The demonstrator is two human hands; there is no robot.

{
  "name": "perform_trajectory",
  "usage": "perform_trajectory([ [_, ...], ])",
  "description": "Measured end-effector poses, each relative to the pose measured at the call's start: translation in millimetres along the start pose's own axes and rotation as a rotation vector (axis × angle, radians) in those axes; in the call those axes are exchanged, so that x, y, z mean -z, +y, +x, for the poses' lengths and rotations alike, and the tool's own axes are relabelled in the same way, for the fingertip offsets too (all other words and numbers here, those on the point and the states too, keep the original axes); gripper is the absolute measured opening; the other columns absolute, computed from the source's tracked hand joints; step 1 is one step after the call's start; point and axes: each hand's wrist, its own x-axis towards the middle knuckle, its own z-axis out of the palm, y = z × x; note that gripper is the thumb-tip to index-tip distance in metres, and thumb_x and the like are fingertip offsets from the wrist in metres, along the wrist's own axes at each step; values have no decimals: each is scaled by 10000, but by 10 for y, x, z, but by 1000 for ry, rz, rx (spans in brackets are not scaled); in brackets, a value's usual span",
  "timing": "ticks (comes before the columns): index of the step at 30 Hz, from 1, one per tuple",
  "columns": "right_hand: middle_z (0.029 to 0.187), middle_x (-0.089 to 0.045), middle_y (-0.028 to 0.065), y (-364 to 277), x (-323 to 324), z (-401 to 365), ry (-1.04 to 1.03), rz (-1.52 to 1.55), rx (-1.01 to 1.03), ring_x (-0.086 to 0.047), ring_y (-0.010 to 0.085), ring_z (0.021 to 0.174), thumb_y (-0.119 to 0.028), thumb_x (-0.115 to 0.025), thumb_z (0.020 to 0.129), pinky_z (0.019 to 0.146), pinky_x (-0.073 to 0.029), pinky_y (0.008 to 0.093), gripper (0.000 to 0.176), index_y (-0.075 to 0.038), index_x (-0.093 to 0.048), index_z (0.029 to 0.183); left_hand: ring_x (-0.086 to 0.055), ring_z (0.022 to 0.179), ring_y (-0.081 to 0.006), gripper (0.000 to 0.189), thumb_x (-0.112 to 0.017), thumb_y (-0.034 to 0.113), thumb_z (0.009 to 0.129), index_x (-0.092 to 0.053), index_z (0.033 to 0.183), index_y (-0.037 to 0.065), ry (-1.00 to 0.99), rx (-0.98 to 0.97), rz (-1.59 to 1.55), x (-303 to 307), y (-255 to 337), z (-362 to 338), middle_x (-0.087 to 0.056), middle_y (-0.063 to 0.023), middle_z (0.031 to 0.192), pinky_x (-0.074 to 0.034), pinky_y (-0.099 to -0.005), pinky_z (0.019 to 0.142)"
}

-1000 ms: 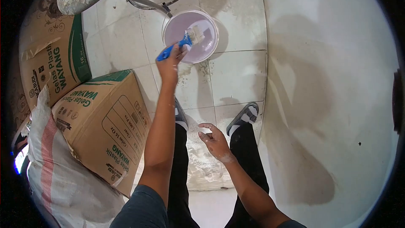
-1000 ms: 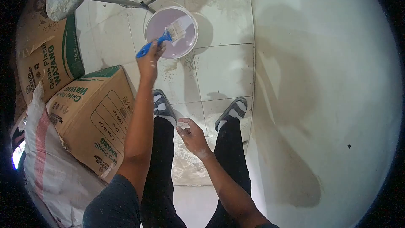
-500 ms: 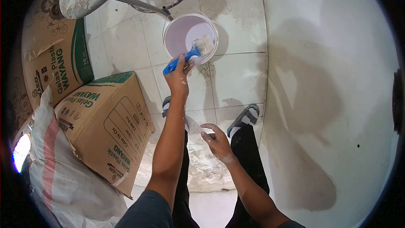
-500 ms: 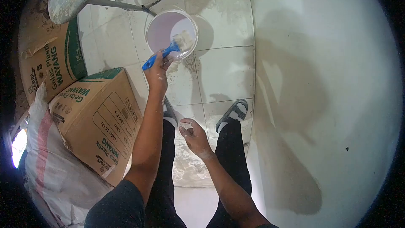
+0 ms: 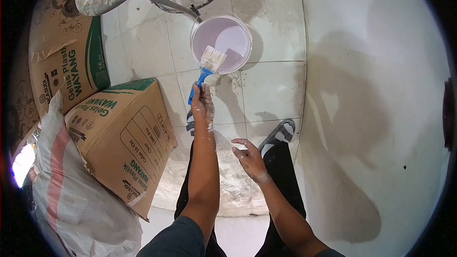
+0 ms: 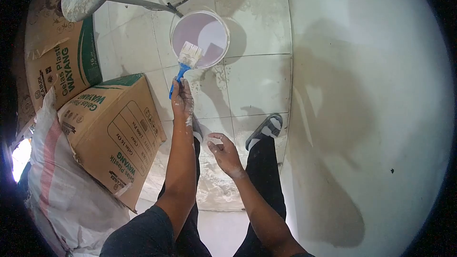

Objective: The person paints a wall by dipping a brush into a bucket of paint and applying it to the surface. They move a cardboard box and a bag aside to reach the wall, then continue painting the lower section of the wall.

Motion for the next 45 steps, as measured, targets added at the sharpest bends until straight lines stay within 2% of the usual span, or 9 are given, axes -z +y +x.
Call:
perform_trajectory([
  [13, 802, -546, 22, 101, -41, 40, 2, 78, -7, -453, 68, 653, -190, -590, 883, 566, -366, 223, 301, -28, -533, 1130, -642, 870, -270, 223, -587, 69, 854, -585, 1004, -95, -321, -344, 815, -1026, -154, 282, -628, -196, 955, -522, -326, 787],
  [15, 826, -549, 23, 118, -43, 39, 24, 104, 38, -450, 65, 658, -189, -592, 882, 571, -366, 218, 302, -25, -533, 1129, -637, 834, -322, 210, -609, 74, 816, -616, 958, -80, -372, -774, 1434, -1125, -234, 409, -632, -217, 951, -498, -355, 768],
  [18, 892, -554, 31, 91, -68, 27, 14, 160, 7, -459, 67, 684, -174, -594, 879, 595, -377, 219, 298, -19, -534, 1126, -617, 835, -368, 191, -612, 71, 788, -637, 927, -58, -394, -858, 1534, -1249, -273, 554, -626, -234, 946, -475, -383, 776],
  [27, 583, -401, -73, 28, -61, -7, -28, 282, -19, -302, 23, 485, -173, -598, 878, 439, -225, 200, 330, -45, -509, 1169, -649, 779, -326, 196, -642, 118, 784, -658, 936, -5, -415, -938, 1694, -1244, -306, 879, -657, -201, 840, -496, -355, 711],
  [35, 542, -346, -72, 2, -41, -11, -107, 387, -12, -261, 30, 423, -181, -584, 886, 395, -195, 211, 342, -65, -486, 1192, -654, 755, -288, 183, -631, 74, 785, -635, 916, -53, -313, -702, 1495, -1167, -71, 692, -660, -183, 813, -501, -344, 694],
  [37, 546, -342, -72, -32, -29, -3, -102, 404, -29, -260, 29, 424, -185, -584, 886, 396, -194, 211, 342, -67, -485, 1192, -639, 695, -158, 183, -634, 71, 817, -618, 955, -49, -264, -431, 1033, -1150, 166, 391, -657, -136, 797, -500, -259, 605],
  [39, 559, -335, -72, -32, -35, -4, -109, 433, -29, -254, 28, 425, -199, -582, 888, 396, -185, 213, 348, -70, -479, 1194, -631, 697, -173, 176, -632, 44, 818, -592, 957, -55, -227, -350, 835, -1000, 402, 148, -646, -128, 794, -513, -261, 602],
  [43, 547, -256, -78, 15, -72, 12, -125, 447, -18, -208, 33, 417, -183, -552, 898, 403, -147, 217, 356, -47, -457, 1213, -644, 717, -154, 142, -657, 14, 789, -581, 891, -49, -160, -267, 927, -525, 655, -103, -642, -106, 805, -494, -226, 593],
  [45, 550, -254, -77, 26, -84, 23, -140, 458, -9, -210, 32, 419, -179, -548, 898, 403, -150, 216, 356, -46, -455, 1215, -637, 700, -159, 159, -658, -12, 771, -561, 893, -47, -310, -312, 1317, -365, 713, -166, -638, -119, 805, -495, -266, 591],
])
